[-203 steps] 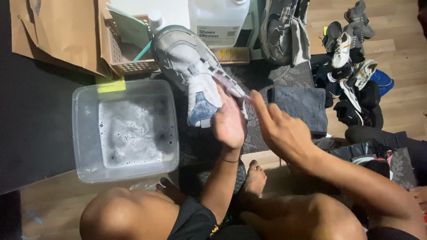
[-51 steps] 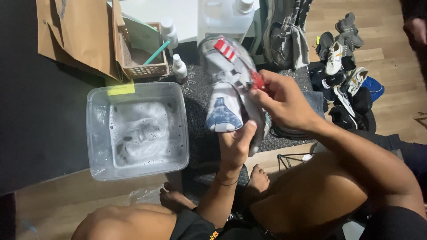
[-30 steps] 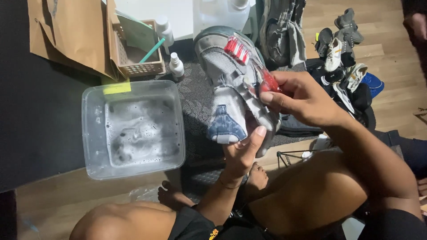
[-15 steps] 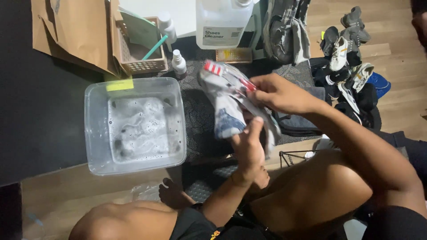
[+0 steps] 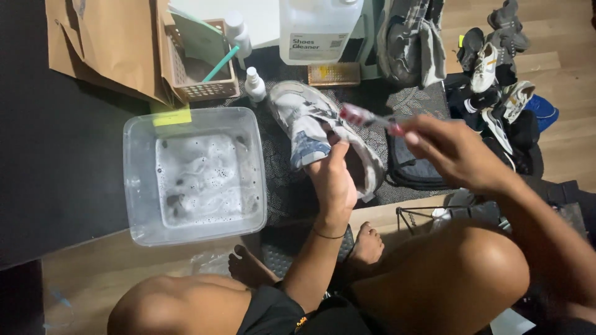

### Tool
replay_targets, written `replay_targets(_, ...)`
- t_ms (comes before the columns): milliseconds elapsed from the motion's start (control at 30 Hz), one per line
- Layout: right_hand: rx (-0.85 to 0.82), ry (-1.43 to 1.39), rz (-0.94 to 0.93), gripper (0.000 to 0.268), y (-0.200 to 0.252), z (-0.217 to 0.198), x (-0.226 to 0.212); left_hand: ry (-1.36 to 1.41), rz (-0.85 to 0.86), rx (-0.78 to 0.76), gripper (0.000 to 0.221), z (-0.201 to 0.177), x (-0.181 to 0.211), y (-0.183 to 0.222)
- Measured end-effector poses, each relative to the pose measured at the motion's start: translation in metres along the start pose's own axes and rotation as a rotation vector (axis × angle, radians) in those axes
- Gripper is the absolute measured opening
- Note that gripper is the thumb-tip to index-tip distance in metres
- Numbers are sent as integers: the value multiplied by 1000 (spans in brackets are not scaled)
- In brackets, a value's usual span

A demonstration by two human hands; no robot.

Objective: Cleaning a white sneaker using a toothbrush and soapy water

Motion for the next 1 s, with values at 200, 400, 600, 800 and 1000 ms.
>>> replay_targets(200,159,138,-150,29,25,25,31,-125,142,-34,80,3,-4,0)
replay_targets(400,333,472,-322,33,20,41,15,-205,264,-256,28,-7,-9,-3)
replay_targets(600,287,559,-377,32,54,38,47,-117,185,-254,30,-15,-26,-9)
replay_targets(800,334,555,-353,35,39,45,30,-236,302,-295,22,-11,-21,-8)
replay_targets(1000,421,584,-387,27,20,46,9,-255,324,-246,37,-9,-23,-9)
Point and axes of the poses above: each hand's wrist, its own y-axis away from the middle knuckle, its own z-axis out of the palm, x = y × z, the point moved 1 cm from there along -y, towards the middle knuckle, and after that the axes turned 12 degrees about x, right-handed, at the moved point
